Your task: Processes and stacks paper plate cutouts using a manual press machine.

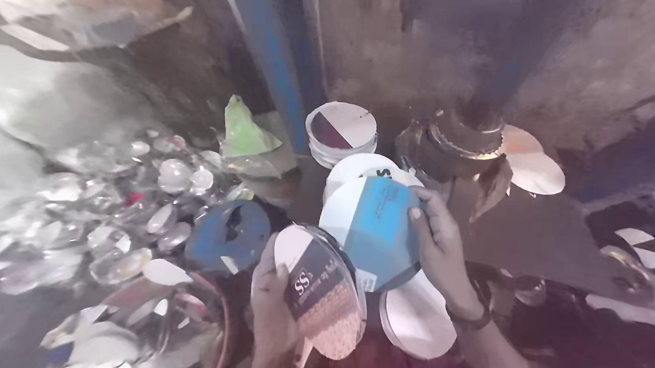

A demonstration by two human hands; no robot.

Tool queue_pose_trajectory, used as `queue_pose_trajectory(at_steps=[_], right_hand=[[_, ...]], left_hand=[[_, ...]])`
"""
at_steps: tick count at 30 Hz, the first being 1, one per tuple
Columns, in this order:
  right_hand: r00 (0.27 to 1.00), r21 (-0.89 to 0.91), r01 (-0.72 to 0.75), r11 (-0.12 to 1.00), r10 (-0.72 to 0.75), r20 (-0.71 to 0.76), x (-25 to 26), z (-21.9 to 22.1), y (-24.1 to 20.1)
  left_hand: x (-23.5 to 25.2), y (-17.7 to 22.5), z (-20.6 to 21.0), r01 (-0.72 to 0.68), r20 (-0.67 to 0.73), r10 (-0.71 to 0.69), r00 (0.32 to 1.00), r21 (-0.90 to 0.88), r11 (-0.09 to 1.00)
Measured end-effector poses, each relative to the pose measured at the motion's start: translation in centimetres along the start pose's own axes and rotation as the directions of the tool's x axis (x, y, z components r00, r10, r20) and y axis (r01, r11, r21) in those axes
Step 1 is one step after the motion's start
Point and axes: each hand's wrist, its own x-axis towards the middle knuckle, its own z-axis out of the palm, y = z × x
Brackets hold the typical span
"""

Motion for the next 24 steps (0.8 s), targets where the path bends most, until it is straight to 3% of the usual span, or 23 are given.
queue_pose_trajectory(at_steps=[13, 15, 17, 21, 24], right_hand=[[0.999, 0.124, -0.018, 0.992, 0.022, -0.031, -1.6, -1.2, -0.2], [1.0, 0.136, -0.004, 0.991, 0.008, -0.027, -2.0, -1.1, -0.3], [1.0, 0.121, -0.018, 0.992, 0.016, 0.018, -2.5, -1.0, -0.7], [0.963, 0.158, -0.171, 0.973, 0.131, 0.237, -3.2, -1.2, -1.9], [0.999, 0.102, -0.035, 0.994, 0.033, 0.021, -3.8, -1.1, -1.7]], left_hand=[[0.3, -0.9, 0.5, 0.095, 0.066, -0.078, 0.995, -0.333, 0.938], [0.2, -1.1, 1.2, 0.061, 0.038, -0.053, 0.998, -0.247, 0.967], [0.1, -0.8, 2.7, 0.016, -0.025, -0.016, 1.0, -0.006, 1.0], [-0.5, -1.1, 5.9, 0.009, -0.137, 0.027, 0.99, 0.258, 0.966], [-0.9, -2.2, 7.4, -0.042, -0.079, 0.066, 0.995, 0.274, 0.961]])
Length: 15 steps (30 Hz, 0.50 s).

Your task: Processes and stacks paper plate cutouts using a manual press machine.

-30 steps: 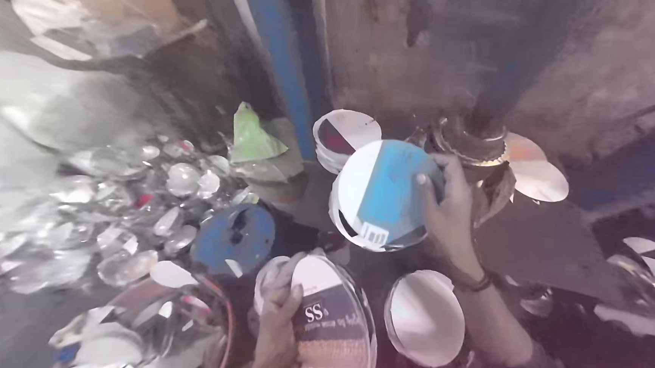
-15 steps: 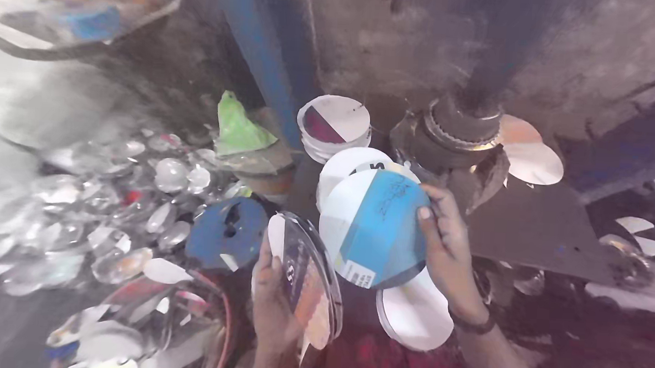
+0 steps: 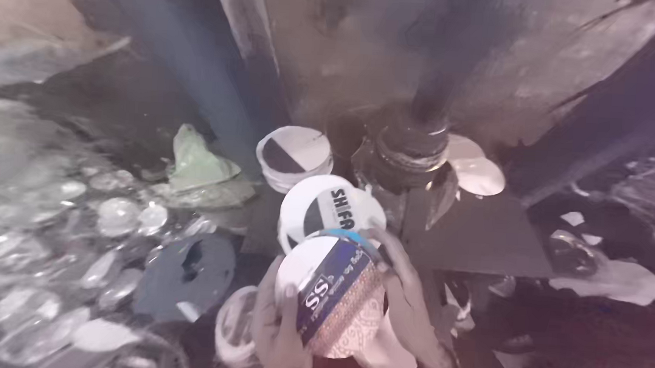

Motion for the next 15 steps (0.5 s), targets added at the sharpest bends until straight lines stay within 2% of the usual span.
queue_pose_trajectory(at_steps=[1, 3, 6, 8, 10, 11, 13, 15], right_hand=[[0.995, -0.04, 0.05, 0.998, -0.054, -0.085, -0.3, 0.1, -0.1], [0.975, -0.146, 0.132, 0.98, -0.155, -0.157, -0.9, 0.3, -0.5], [0.983, -0.241, 0.139, 0.961, -0.163, -0.083, 0.4, -2.3, -0.3], [0.985, -0.413, 0.116, 0.904, -0.159, -0.072, 2.8, -5.4, 0.4], [0.938, -0.695, 0.1, 0.712, -0.299, -0.172, 6.2, -8.2, 1.9], [0.929, -0.793, 0.061, 0.606, -0.325, -0.176, 7.7, -9.4, 2.5], [0.956, -0.892, 0.034, 0.451, -0.275, -0.103, 10.1, -10.7, 3.4], [0.974, -0.936, 0.086, 0.342, -0.226, 0.007, 11.7, -11.4, 4.4]], left_hand=[[-0.3, -0.1, 0.6, 0.001, 0.014, -0.001, 1.0, -0.022, 1.0], [-0.9, 0.0, 1.6, -0.013, 0.042, 0.015, 0.999, -0.064, 0.998], [-0.9, 0.5, 2.0, 0.001, 0.131, 0.016, 0.991, -0.132, 0.991], [-0.8, 0.7, 1.8, 0.03, 0.14, -0.014, 0.99, -0.117, 0.993], [-0.3, 1.0, 1.5, 0.062, 0.143, -0.051, 0.988, -0.07, 0.996], [-0.1, 1.0, 1.4, 0.086, 0.131, -0.076, 0.989, -0.068, 0.994], [0.2, 0.8, 1.1, 0.12, 0.123, -0.108, 0.987, -0.098, 0.988], [0.6, 0.6, 0.7, 0.139, 0.131, -0.125, 0.983, -0.103, 0.985]])
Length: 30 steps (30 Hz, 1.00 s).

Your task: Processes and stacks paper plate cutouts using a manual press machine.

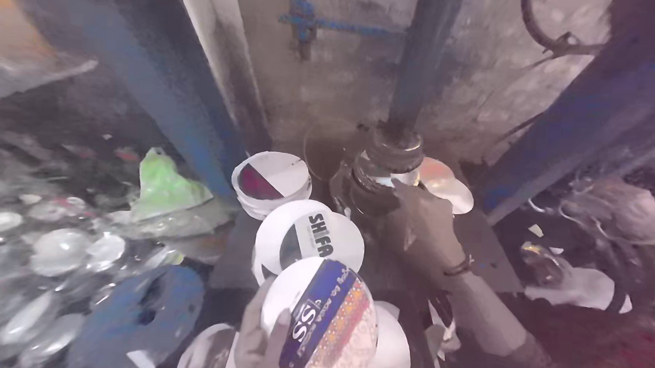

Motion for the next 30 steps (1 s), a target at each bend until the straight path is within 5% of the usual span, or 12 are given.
queue_pose_trajectory(at_steps=[4, 12, 17, 22, 25, 28, 30], right_hand=[[0.97, -0.142, 0.221, 0.965, -0.233, -0.07, 0.7, -0.3, 1.2], [0.838, -0.133, 0.475, 0.87, -0.494, -0.232, -4.6, 0.7, 3.9], [0.956, -0.168, 0.051, 0.984, -0.097, -0.276, -10.4, -1.4, 4.0], [0.96, -0.087, -0.223, 0.971, 0.235, 0.154, -13.6, -3.2, 5.6], [0.946, 0.276, -0.249, 0.928, 0.172, 0.275, -12.9, -6.2, 2.1], [0.926, 0.762, -0.227, 0.607, -0.107, 0.361, -12.8, -7.4, -1.8], [0.92, 0.808, -0.254, 0.532, -0.126, 0.372, -11.8, -7.3, -3.1]], left_hand=[[0.0, 0.4, -0.2, 0.014, -0.013, -0.014, 1.0, 0.018, 1.0], [0.2, -0.2, 0.5, 0.024, 0.092, -0.028, 0.995, 0.039, 0.999], [0.1, 0.6, 1.4, -0.04, 0.112, 0.035, 0.993, 0.046, 0.998], [-0.6, -0.1, 2.9, -0.01, 0.219, 0.004, 0.976, 0.025, 1.0], [-1.1, 0.0, 4.7, -0.09, 0.28, 0.07, 0.957, 0.061, 0.994], [-1.2, -0.8, 6.1, -0.271, 0.224, 0.236, 0.946, 0.14, 0.952], [-0.7, -0.8, 6.1, -0.356, 0.206, 0.316, 0.926, 0.199, 0.913]])
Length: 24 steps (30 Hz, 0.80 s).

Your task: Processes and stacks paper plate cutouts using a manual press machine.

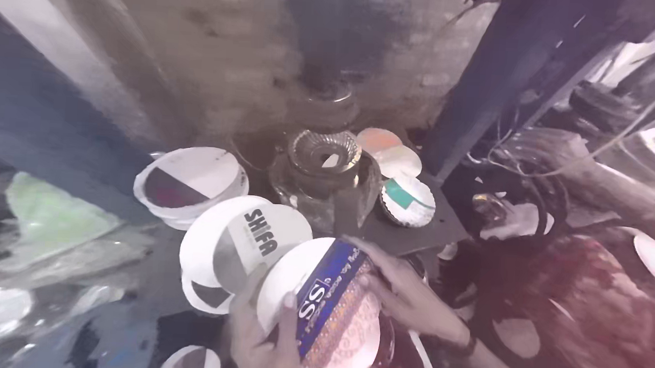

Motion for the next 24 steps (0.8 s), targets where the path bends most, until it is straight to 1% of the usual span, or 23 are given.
queue_pose_trajectory(at_steps=[2, 3, 4, 6, 7, 8, 10, 13, 17, 19, 21, 24], right_hand=[[0.997, 0.07, -0.074, 0.995, 0.076, -0.033, 1.2, -0.5, 0.0], [0.99, 0.116, -0.115, 0.987, 0.124, -0.073, 2.0, -1.1, 0.3], [0.97, 0.165, -0.169, 0.972, 0.194, -0.145, 2.8, -2.1, 0.7], [0.882, 0.242, -0.273, 0.931, 0.343, -0.324, 5.2, -4.5, 1.9], [0.847, 0.241, -0.297, 0.924, 0.372, -0.38, 6.6, -5.9, 2.9], [0.838, 0.209, -0.306, 0.929, 0.367, -0.404, 7.9, -7.3, 4.1], [0.853, 0.105, -0.316, 0.943, 0.331, -0.404, 10.6, -8.9, 5.6], [0.876, -0.042, -0.341, 0.939, 0.301, -0.377, 14.1, -9.6, 6.8], [0.838, -0.161, -0.449, 0.879, 0.352, -0.416, 18.4, -10.0, 7.1], [0.823, -0.215, -0.493, 0.843, 0.371, -0.431, 19.4, -10.2, 7.2], [0.835, -0.277, -0.483, 0.831, 0.342, -0.431, 19.7, -10.3, 7.4], [0.832, -0.329, -0.501, 0.8, 0.341, -0.438, 18.2, -9.8, 6.9]], left_hand=[[0.5, 0.0, -0.6, -0.01, 0.037, 0.012, 0.999, -0.052, 0.999], [0.9, 0.0, -1.1, 0.004, 0.081, 0.004, 0.997, -0.099, 0.995], [1.4, -0.2, -1.7, 0.039, 0.101, -0.025, 0.995, -0.142, 0.989], [2.1, -0.3, -3.3, 0.104, 0.061, -0.093, 0.994, -0.212, 0.972], [2.2, -0.5, -4.2, 0.108, 0.026, -0.104, 0.994, -0.226, 0.968], [2.1, -0.7, -5.1, 0.097, -0.009, -0.102, 0.995, -0.231, 0.968], [2.0, -1.0, -6.3, 0.075, -0.066, -0.093, 0.993, -0.235, 0.969], [1.6, -1.3, -7.4, 0.067, -0.112, -0.097, 0.989, -0.248, 0.966], [0.8, -1.6, -9.0, 0.094, -0.176, -0.136, 0.975, -0.232, 0.968], [0.6, -1.8, -9.8, 0.095, -0.209, -0.141, 0.968, -0.214, 0.972], [0.4, -2.1, -10.5, 0.102, -0.218, -0.146, 0.965, -0.202, 0.974], [0.5, -2.6, -10.8, 0.102, -0.24, -0.159, 0.958, -0.234, 0.967]])
